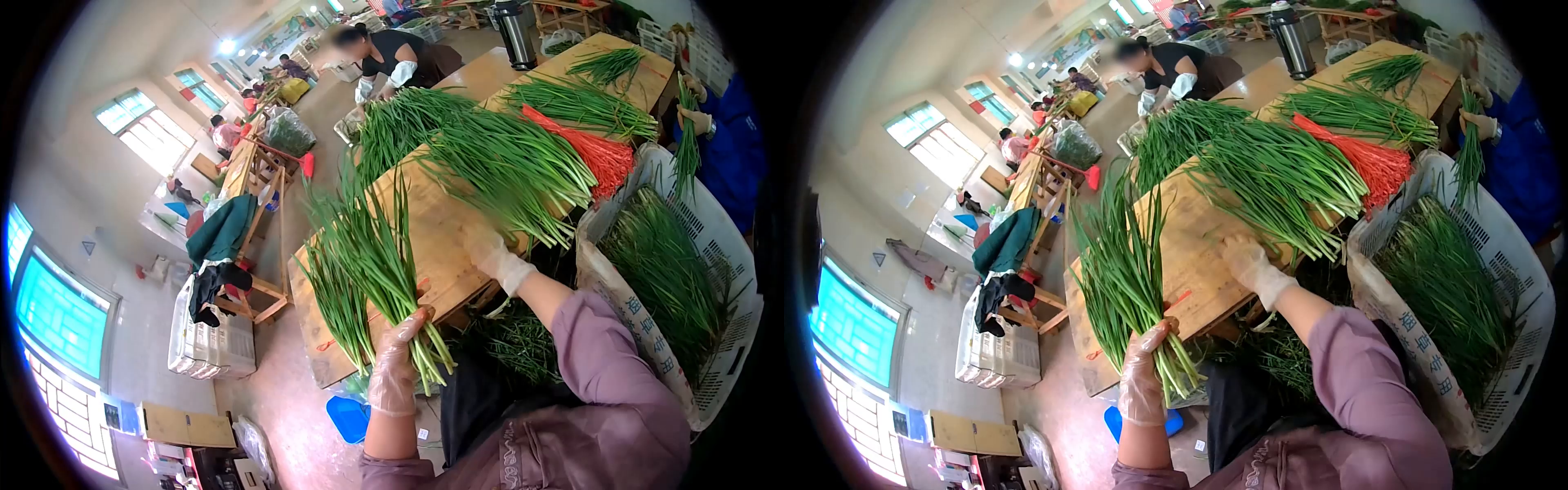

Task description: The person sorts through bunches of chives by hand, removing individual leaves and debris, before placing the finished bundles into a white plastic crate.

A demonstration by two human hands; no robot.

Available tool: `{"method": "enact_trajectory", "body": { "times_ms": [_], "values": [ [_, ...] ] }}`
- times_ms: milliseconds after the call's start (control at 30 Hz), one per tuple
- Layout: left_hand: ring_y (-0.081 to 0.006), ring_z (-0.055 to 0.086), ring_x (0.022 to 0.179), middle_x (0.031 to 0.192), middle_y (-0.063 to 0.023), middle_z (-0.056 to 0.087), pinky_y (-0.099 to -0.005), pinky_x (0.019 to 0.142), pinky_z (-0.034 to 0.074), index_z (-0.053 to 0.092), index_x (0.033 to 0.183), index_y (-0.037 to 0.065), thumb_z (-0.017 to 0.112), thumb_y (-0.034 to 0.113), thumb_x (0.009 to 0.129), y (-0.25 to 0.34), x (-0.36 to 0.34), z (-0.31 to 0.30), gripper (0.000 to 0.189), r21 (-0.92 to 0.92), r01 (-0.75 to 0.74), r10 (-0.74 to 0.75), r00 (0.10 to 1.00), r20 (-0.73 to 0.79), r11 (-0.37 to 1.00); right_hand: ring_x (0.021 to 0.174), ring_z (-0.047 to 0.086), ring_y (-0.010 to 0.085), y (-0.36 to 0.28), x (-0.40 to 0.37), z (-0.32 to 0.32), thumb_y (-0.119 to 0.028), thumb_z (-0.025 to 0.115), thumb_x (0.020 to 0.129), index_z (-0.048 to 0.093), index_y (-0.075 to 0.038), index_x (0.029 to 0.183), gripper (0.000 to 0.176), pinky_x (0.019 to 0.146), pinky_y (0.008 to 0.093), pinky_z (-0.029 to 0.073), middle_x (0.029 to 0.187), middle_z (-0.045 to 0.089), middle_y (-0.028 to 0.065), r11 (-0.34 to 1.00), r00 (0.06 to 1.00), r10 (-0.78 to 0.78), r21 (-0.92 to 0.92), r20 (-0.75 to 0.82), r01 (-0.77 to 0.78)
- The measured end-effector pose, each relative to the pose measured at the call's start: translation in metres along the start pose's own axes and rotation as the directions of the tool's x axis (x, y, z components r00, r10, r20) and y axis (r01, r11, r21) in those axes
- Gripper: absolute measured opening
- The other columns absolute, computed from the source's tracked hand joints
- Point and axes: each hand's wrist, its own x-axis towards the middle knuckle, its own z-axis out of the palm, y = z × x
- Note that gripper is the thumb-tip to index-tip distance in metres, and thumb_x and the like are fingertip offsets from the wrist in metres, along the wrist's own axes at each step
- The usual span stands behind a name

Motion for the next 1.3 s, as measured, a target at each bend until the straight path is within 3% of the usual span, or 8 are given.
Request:
{"method": "enact_trajectory", "body": {
  "times_ms": [300, 367, 467, 567, 767, 800, 900, 1300],
  "values": [
    [-0.0108, 0.053, 0.062, 0.078, -0.0023, 0.058, -0.0234, 0.052, 0.044, 0.053, 0.109, 0.006, 0.065, 0.008, 0.072, -0.036, 0.033, -0.011, 0.040, -0.029, 0.163, -0.164, 0.986, -0.031, 0.986, 0.086, 0.057, 0.0267, 0.029, -0.130, -0.102, -0.011, 0.057, 0.074, 0.062, -0.012, 0.095, 0.022, 0.072, 0.0349, 0.047, 0.086, 0.061, 0.0073, 0.831, 0.800, -0.423, 0.534, 0.426, 0.155],
    [-0.0144, 0.058, 0.068, 0.081, -0.0059, 0.061, -0.0257, 0.058, 0.049, 0.054, 0.109, 0.005, 0.066, 0.009, 0.073, -0.047, 0.043, -0.017, 0.038, -0.070, 0.170, -0.165, 0.984, 0.070, 0.983, 0.083, 0.058, 0.0269, 0.026, -0.117, -0.150, -0.020, 0.056, 0.079, 0.063, -0.011, 0.093, 0.018, 0.072, 0.0340, 0.047, 0.087, 0.062, 0.0086, 0.790, 0.961, -0.141, 0.613, 0.239, -0.037],
    [-0.0167, 0.059, 0.068, 0.080, -0.0085, 0.061, -0.0266, 0.058, 0.049, 0.054, 0.104, 0.003, 0.065, 0.007, 0.073, -0.060, 0.052, -0.013, 0.033, -0.124, 0.158, -0.147, 0.985, 0.095, 0.980, 0.071, 0.058, 0.0304, 0.042, -0.086, -0.161, -0.030, 0.058, 0.077, 0.063, -0.008, 0.084, 0.024, 0.063, 0.0399, 0.046, 0.084, 0.061, 0.0115, 0.939, 0.948, 0.306, 0.135, 0.087, -0.316],
    [-0.0185, 0.060, 0.069, 0.082, -0.0109, 0.061, -0.0273, 0.059, 0.050, 0.052, 0.102, 0.001, 0.062, 0.004, 0.074, -0.066, 0.055, 0.007, 0.030, -0.180, 0.252, -0.242, 0.967, 0.078, 0.951, 0.077, 0.058, 0.0327, 0.061, -0.062, -0.123, -0.029, 0.059, 0.077, 0.060, -0.004, 0.084, 0.026, 0.066, 0.0395, 0.046, 0.075, 0.059, 0.0161, 0.942, 0.946, 0.318, -0.132, 0.054, -0.309],
    [-0.0134, 0.056, 0.062, 0.081, -0.0093, 0.058, -0.0225, 0.054, 0.049, 0.052, 0.096, -0.002, 0.058, -0.002, 0.078, -0.057, 0.045, 0.019, 0.019, -0.285, 0.193, -0.146, 0.973, 0.179, 0.939, 0.070, 0.056, 0.0278, 0.084, -0.052, -0.112, -0.035, 0.059, 0.075, 0.057, -0.003, 0.076, 0.032, 0.064, 0.0368, 0.044, 0.072, 0.058, 0.0123, 0.870, 0.896, 0.425, 0.332, -0.130, -0.364],
    [-0.0118, 0.054, 0.061, 0.080, -0.0082, 0.058, -0.0214, 0.052, 0.047, 0.053, 0.095, -0.002, 0.059, 0.000, 0.078, -0.059, 0.047, 0.019, 0.018, -0.262, 0.206, -0.172, 0.974, 0.146, 0.943, 0.062, 0.053, 0.0168, 0.062, -0.058, -0.133, -0.028, 0.058, 0.079, 0.056, -0.002, 0.077, 0.026, 0.057, 0.0289, 0.042, 0.069, 0.058, 0.0074, 0.440, 0.854, 0.494, 0.801, 0.160, -0.405],
    [-0.0082, 0.049, 0.058, 0.081, -0.0050, 0.059, -0.0202, 0.050, 0.043, 0.055, 0.094, -0.001, 0.063, 0.006, 0.078, -0.077, 0.057, 0.023, 0.019, -0.252, 0.236, -0.211, 0.970, 0.122, 0.938, 0.058, 0.047, 0.0082, 0.016, -0.084, -0.143, -0.019, 0.056, 0.083, 0.054, -0.002, 0.080, 0.018, 0.053, 0.0216, 0.038, 0.067, 0.055, 0.0036, -0.035, 0.853, 0.453, 0.961, 0.261, -0.275],
    [-0.0125, 0.049, 0.051, 0.066, -0.0028, 0.055, -0.0225, 0.045, 0.041, 0.058, 0.085, 0.002, 0.064, 0.005, 0.076, -0.101, 0.046, 0.058, 0.011, -0.074, 0.207, -0.207, 0.978, 0.017, 0.975, 0.064, 0.050, 0.0122, -0.025, -0.124, -0.100, -0.013, 0.066, 0.075, 0.055, 0.000, 0.078, 0.018, 0.059, 0.0264, 0.042, 0.068, 0.054, 0.0038, 0.350, 0.928, 0.334, 0.893, 0.164, -0.283]
  ]
}}
